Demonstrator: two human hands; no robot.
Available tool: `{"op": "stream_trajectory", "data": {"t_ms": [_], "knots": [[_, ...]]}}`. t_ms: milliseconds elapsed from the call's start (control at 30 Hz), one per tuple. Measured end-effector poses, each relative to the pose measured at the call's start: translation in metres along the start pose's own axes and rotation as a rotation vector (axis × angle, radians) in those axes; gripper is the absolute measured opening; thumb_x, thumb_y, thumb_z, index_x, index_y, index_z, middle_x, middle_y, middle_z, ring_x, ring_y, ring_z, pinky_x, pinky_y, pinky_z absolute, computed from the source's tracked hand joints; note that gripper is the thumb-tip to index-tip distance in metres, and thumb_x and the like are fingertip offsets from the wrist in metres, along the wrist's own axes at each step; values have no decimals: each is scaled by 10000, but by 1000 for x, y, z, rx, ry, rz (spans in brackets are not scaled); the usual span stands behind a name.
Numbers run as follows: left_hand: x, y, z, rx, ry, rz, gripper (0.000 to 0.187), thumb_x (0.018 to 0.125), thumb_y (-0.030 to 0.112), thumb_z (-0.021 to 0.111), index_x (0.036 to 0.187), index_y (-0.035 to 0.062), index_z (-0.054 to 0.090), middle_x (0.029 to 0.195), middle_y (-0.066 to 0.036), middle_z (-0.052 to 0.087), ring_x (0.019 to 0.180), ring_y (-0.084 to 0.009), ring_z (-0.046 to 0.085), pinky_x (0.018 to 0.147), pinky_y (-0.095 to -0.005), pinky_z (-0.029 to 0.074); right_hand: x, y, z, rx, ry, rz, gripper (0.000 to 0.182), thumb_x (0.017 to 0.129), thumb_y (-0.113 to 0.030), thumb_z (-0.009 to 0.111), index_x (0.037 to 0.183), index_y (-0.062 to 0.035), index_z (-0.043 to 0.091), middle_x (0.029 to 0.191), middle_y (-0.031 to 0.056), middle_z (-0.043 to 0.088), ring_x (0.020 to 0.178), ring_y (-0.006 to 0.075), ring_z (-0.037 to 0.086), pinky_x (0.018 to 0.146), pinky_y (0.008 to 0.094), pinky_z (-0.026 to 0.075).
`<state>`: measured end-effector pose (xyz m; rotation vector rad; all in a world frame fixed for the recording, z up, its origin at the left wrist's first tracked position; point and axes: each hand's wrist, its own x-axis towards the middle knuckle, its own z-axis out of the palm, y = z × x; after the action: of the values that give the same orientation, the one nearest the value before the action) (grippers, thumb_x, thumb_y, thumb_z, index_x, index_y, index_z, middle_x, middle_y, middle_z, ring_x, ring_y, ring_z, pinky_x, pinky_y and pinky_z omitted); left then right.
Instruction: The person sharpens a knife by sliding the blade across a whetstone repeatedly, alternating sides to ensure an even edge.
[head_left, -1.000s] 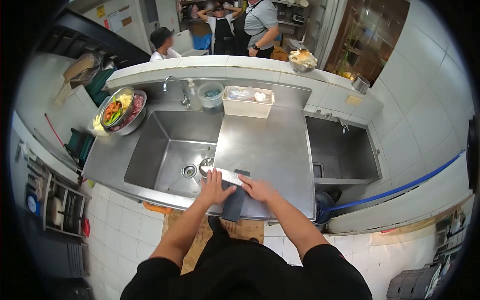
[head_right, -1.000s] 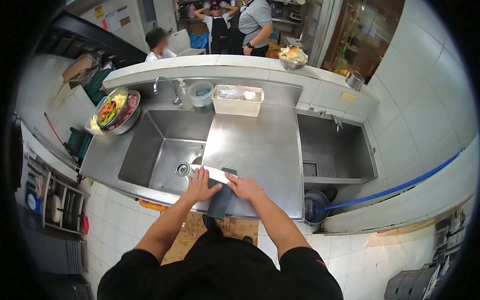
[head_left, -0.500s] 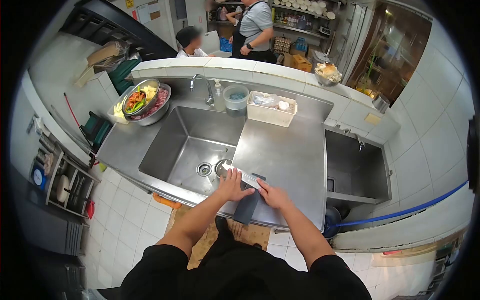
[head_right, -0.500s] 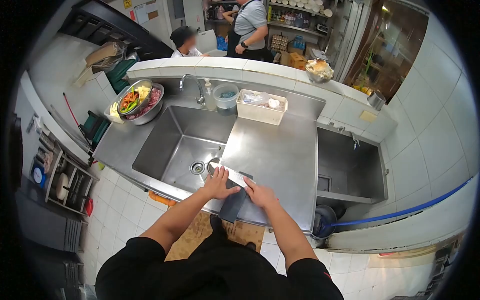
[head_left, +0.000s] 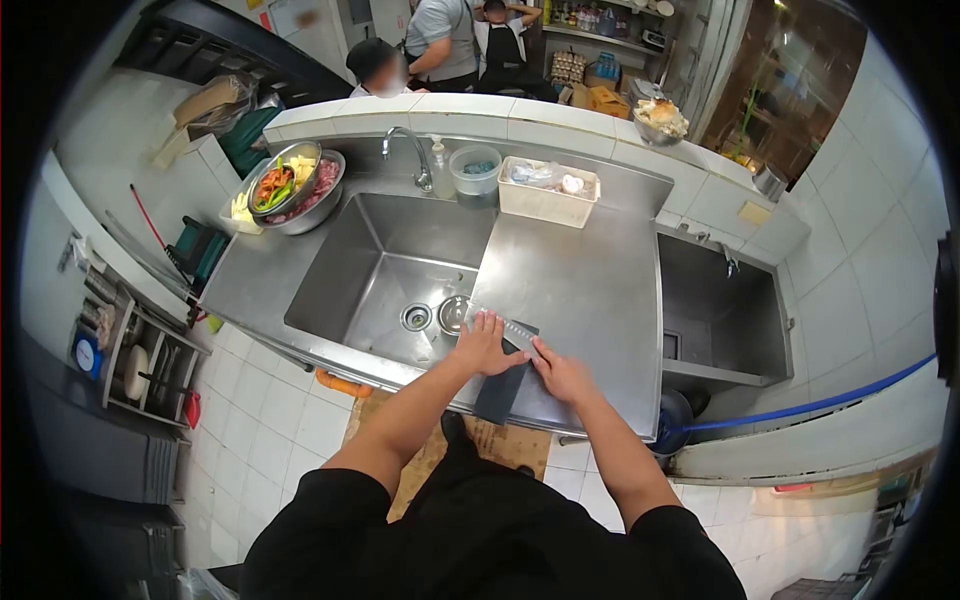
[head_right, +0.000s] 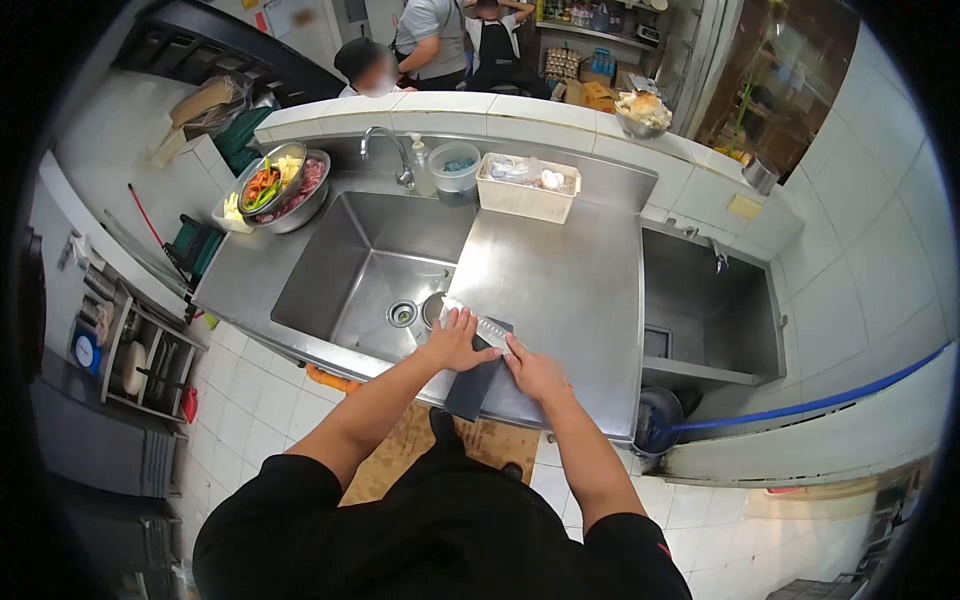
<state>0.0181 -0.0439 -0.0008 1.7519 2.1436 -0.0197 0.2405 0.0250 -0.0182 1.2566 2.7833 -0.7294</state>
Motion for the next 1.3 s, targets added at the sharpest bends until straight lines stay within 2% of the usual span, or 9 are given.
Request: {"op": "stream_trajectory", "data": {"t_ms": [100,200,433,533,667,733,1000,1200,1300], "knots": [[-57,10,31,72,90,82,1239,858,889,449,1613,-73,253,1705,-288,182,1598,-439,136,1248,-661,127,-46,10,29,-158,188,-157,539,1066,-495,481,1587,-374,420,961,253,743,875,454,726,829,550,575],[-138,22,49,7,26,155,1355,787,963,446,1613,-89,231,1700,-312,163,1599,-450,127,1213,-725,83,-102,9,34,-32,1,-91,553,1056,-486,507,1591,-388,408,947,252,743,832,451,728,782,568,579],[-9,24,11,51,28,62,1186,896,873,401,1637,-37,225,1720,-236,195,1610,-389,131,1239,-676,115,-20,19,7,37,46,13,533,1076,-500,454,1590,-374,391,935,252,738,860,465,715,769,558,568],[-15,27,9,83,8,70,1176,896,865,414,1630,-40,247,1716,-244,203,1606,-398,146,1237,-677,122,-31,11,0,-17,27,24,535,1080,-490,448,1594,-350,392,947,258,737,869,462,717,775,553,568],[-124,37,43,128,41,204,1274,825,897,499,1622,-62,239,1705,-281,191,1602,-422,146,1232,-697,100,-118,6,17,-17,-95,2,551,1078,-490,456,1600,-328,391,914,233,742,852,453,724,763,562,570],[-120,42,48,145,74,204,1294,812,908,503,1625,-61,230,1708,-281,179,1602,-422,143,1230,-704,86,-146,-4,8,-20,-160,35,557,1076,-487,464,1603,-327,387,893,217,744,832,447,727,755,568,571],[-7,51,10,80,-3,114,1189,881,852,467,1631,-42,239,1729,-225,177,1610,-388,138,1237,-692,82,-49,22,-9,-54,64,59,564,1070,-489,478,1602,-326,384,862,211,741,810,438,726,721,559,571],[-142,67,47,96,-16,248,1280,832,893,493,1621,-79,225,1713,-282,163,1607,-421,118,1228,-708,43,-170,0,-5,-13,-180,74,562,1068,-472,493,1598,-313,393,841,192,743,760,440,722,714,559,574],[-95,65,53,120,71,235,1278,836,896,483,1622,-77,224,1716,-269,170,1609,-409,120,1226,-709,71,-137,14,1,-80,-12,59,554,1062,-463,506,1585,-302,416,816,192,735,735,433,721,686,562,570]]}}
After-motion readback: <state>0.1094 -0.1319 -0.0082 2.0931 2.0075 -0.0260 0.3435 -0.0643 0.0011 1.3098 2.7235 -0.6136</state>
